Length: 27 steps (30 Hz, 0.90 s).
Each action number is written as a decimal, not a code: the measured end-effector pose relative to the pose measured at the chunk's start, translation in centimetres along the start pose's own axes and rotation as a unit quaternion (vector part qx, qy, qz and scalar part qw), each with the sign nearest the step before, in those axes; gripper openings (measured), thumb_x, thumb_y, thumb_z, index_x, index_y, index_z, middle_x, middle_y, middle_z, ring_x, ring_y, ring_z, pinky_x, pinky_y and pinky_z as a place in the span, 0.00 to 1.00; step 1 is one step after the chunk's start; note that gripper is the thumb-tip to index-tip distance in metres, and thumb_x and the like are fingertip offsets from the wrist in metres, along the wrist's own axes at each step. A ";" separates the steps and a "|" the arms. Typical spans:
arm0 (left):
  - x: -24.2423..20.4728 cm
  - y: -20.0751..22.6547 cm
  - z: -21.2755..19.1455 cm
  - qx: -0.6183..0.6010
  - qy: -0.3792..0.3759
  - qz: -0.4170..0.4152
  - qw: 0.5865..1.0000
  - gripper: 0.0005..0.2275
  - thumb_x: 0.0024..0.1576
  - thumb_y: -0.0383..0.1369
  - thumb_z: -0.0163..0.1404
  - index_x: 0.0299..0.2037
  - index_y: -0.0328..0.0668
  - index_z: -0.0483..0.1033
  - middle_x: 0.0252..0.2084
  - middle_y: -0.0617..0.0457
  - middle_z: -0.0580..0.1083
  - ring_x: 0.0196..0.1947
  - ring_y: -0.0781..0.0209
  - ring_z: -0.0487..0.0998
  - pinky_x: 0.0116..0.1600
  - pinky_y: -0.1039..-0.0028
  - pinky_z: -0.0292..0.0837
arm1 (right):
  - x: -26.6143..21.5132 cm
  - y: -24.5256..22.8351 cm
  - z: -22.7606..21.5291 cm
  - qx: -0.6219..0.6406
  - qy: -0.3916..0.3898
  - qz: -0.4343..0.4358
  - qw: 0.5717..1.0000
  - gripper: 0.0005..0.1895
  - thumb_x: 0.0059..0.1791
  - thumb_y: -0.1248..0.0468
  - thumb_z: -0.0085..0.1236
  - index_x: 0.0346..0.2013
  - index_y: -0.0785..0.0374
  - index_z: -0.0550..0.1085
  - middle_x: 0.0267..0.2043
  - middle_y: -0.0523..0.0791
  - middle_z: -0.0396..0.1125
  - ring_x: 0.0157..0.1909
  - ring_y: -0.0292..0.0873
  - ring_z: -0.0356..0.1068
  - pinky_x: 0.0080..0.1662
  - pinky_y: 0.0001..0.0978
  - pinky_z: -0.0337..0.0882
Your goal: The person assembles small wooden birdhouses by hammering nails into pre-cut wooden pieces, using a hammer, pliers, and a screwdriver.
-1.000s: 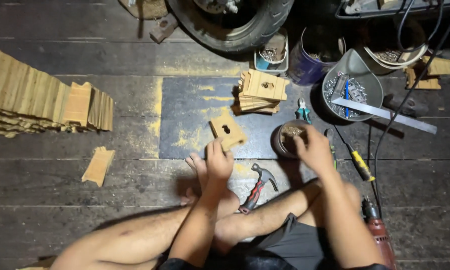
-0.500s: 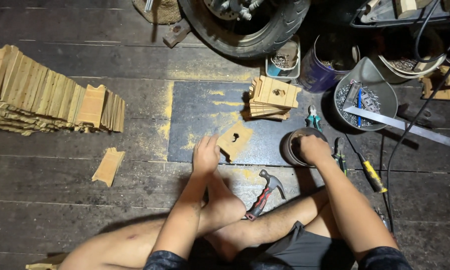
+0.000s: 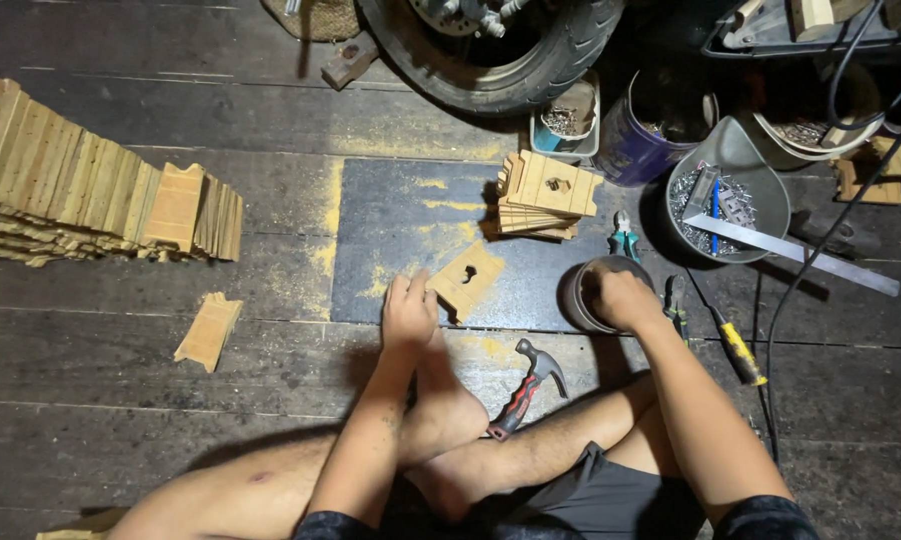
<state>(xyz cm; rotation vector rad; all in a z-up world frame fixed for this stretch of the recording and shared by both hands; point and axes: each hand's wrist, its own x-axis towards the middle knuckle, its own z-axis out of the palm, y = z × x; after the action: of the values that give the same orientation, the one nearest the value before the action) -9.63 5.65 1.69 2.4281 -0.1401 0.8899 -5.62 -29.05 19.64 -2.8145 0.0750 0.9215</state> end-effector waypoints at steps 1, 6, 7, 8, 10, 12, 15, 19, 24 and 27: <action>0.0 -0.2 0.1 0.001 -0.001 -0.001 1.000 0.15 0.53 0.31 0.57 0.50 0.41 0.83 0.33 0.47 0.66 0.33 0.43 0.73 0.41 0.61 0.74 | 0.3 0.4 0.3 0.000 -0.001 -0.001 1.000 0.25 0.53 0.61 0.54 0.65 0.65 0.72 0.56 0.66 0.74 0.61 0.70 0.73 0.61 0.64 0.73; -0.9 -1.7 2.6 0.036 -0.001 0.000 0.999 0.07 0.50 0.33 0.56 0.38 0.49 0.79 0.32 0.53 0.64 0.31 0.49 0.74 0.41 0.64 0.75 | 2.6 2.8 2.9 0.022 0.064 -0.026 0.997 0.19 0.47 0.62 0.61 0.51 0.65 0.80 0.54 0.61 0.76 0.58 0.68 0.75 0.59 0.60 0.75; -1.0 -1.8 2.8 0.035 -0.001 0.000 0.999 0.07 0.50 0.33 0.56 0.38 0.49 0.79 0.32 0.53 0.64 0.31 0.49 0.74 0.41 0.64 0.75 | 2.5 2.8 2.9 0.022 0.065 -0.026 0.997 0.19 0.47 0.62 0.61 0.51 0.65 0.80 0.54 0.61 0.76 0.58 0.68 0.75 0.59 0.60 0.75; -1.1 -1.8 3.0 0.035 -0.003 0.002 0.999 0.07 0.49 0.33 0.56 0.37 0.49 0.78 0.32 0.53 0.65 0.31 0.48 0.74 0.41 0.63 0.75 | 2.3 2.8 2.9 0.026 0.072 -0.036 0.996 0.19 0.46 0.64 0.61 0.51 0.66 0.79 0.55 0.61 0.75 0.59 0.68 0.74 0.60 0.61 0.75; -0.7 -1.6 2.7 0.035 -0.004 0.005 0.999 0.06 0.49 0.32 0.56 0.36 0.49 0.77 0.31 0.53 0.65 0.31 0.47 0.74 0.41 0.63 0.75 | 2.5 3.0 3.2 0.031 0.081 -0.046 0.995 0.20 0.45 0.65 0.61 0.51 0.66 0.79 0.55 0.61 0.75 0.60 0.68 0.74 0.61 0.61 0.74; -0.1 -0.8 1.8 0.034 -0.001 0.005 0.999 0.04 0.51 0.32 0.54 0.35 0.47 0.76 0.31 0.52 0.65 0.30 0.46 0.73 0.40 0.63 0.74 | 3.1 3.5 3.9 0.038 0.095 -0.052 0.993 0.22 0.44 0.66 0.61 0.52 0.66 0.78 0.56 0.60 0.75 0.60 0.68 0.74 0.61 0.61 0.74; -0.3 -0.9 1.9 0.030 -0.017 0.008 0.999 0.03 0.55 0.33 0.51 0.35 0.46 0.74 0.31 0.49 0.65 0.31 0.44 0.74 0.40 0.62 0.75 | 3.7 4.1 4.5 0.040 0.125 -0.076 0.988 0.24 0.41 0.66 0.63 0.53 0.64 0.79 0.52 0.57 0.76 0.57 0.65 0.76 0.58 0.58 0.76; 0.7 -0.2 0.8 0.035 -0.018 0.013 0.999 0.02 0.55 0.31 0.51 0.34 0.44 0.74 0.30 0.48 0.66 0.31 0.43 0.75 0.39 0.60 0.74 | 3.7 4.6 5.3 0.053 0.174 -0.106 0.978 0.18 0.42 0.65 0.63 0.47 0.64 0.80 0.46 0.58 0.76 0.54 0.66 0.76 0.56 0.60 0.76; 0.8 -0.6 1.0 0.043 -0.058 0.015 0.997 0.06 0.50 0.29 0.57 0.36 0.43 0.75 0.31 0.47 0.68 0.31 0.40 0.77 0.39 0.56 0.75 | 2.2 6.6 6.2 0.160 0.259 -0.156 0.940 0.10 0.45 0.69 0.60 0.41 0.67 0.78 0.39 0.58 0.74 0.50 0.68 0.75 0.53 0.60 0.75; 1.8 -0.5 0.2 0.019 -0.102 0.003 0.995 0.06 0.52 0.30 0.55 0.38 0.43 0.75 0.31 0.47 0.67 0.31 0.39 0.76 0.40 0.55 0.74 | 0.3 8.2 7.3 0.222 0.319 -0.167 0.906 0.09 0.44 0.69 0.60 0.39 0.65 0.78 0.36 0.57 0.73 0.45 0.68 0.75 0.49 0.57 0.74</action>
<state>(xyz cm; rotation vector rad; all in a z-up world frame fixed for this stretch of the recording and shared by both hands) -8.01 6.12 2.49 2.5521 -0.2070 0.6513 -10.44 -35.80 12.43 -2.4551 -0.0997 -0.1087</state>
